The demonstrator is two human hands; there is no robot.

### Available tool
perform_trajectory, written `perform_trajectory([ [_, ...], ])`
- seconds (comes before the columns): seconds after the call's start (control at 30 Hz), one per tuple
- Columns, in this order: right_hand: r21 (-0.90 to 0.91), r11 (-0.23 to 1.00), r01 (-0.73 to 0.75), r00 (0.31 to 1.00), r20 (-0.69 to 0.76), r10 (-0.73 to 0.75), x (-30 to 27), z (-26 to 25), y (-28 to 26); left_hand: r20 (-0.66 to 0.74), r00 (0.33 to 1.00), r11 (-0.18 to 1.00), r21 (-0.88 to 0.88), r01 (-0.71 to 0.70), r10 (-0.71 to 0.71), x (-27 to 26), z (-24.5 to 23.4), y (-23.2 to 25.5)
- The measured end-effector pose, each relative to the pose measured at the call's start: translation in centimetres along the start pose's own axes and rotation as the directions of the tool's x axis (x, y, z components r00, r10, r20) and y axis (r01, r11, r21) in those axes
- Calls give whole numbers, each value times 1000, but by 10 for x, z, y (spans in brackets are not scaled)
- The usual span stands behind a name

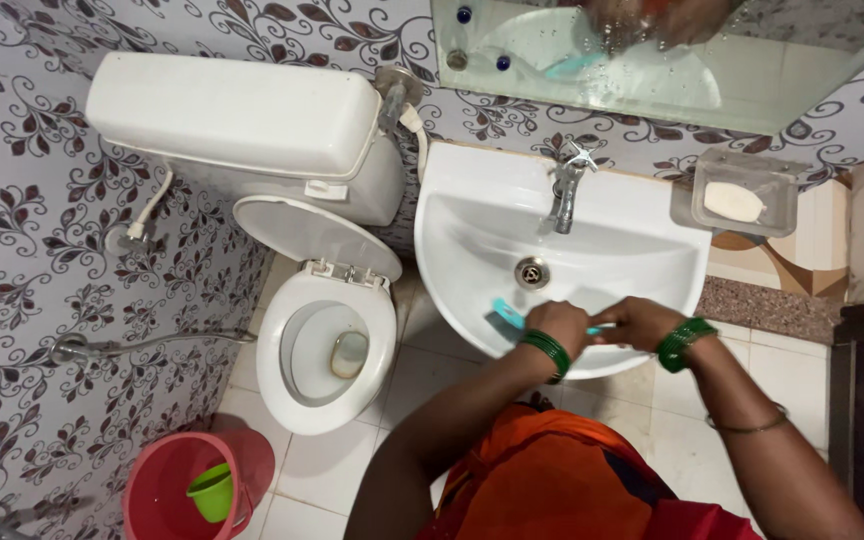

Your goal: The person cleans a sink and a faucet using a brush, alternating between scrubbing the basin, the drain, and the faucet fixtures.

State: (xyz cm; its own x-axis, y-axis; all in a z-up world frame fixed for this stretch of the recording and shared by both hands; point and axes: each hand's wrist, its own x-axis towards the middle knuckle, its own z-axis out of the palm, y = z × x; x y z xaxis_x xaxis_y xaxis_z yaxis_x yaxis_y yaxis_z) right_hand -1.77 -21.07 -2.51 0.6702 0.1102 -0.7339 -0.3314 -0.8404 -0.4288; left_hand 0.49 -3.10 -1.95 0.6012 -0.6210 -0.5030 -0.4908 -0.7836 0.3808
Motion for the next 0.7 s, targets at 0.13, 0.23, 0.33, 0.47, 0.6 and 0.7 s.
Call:
perform_trajectory([
  [0.13, -240, 969, -52, 998, -32, 46, -8, -7, 22, -36, 999, 997, -75, -2, 0, 7, 6, 20],
  [0.23, -236, 972, -3, 991, -134, -30, 17, 14, 16, -125, 992, 999, -42, -25, 19, 25, 14, -4],
  [0.33, -126, 992, 16, 960, -275, -50, 36, 43, -15, -232, 972, 999, -26, 21, -26, 31, 20, -45],
  [0.47, -143, 985, -97, 936, -351, 41, 43, 41, -56, -308, 947, 993, -98, 66, -93, 42, 18, -71],
  [0.6, -237, 962, -134, 920, -390, 32, 30, 23, -52, -391, 920, 994, -107, -7, -36, 61, 21, -58],
  [0.7, -280, 944, -177, 951, -295, 91, 16, 10, -27, -304, 952, 989, -132, -60, 17, 59, 26, -31],
])
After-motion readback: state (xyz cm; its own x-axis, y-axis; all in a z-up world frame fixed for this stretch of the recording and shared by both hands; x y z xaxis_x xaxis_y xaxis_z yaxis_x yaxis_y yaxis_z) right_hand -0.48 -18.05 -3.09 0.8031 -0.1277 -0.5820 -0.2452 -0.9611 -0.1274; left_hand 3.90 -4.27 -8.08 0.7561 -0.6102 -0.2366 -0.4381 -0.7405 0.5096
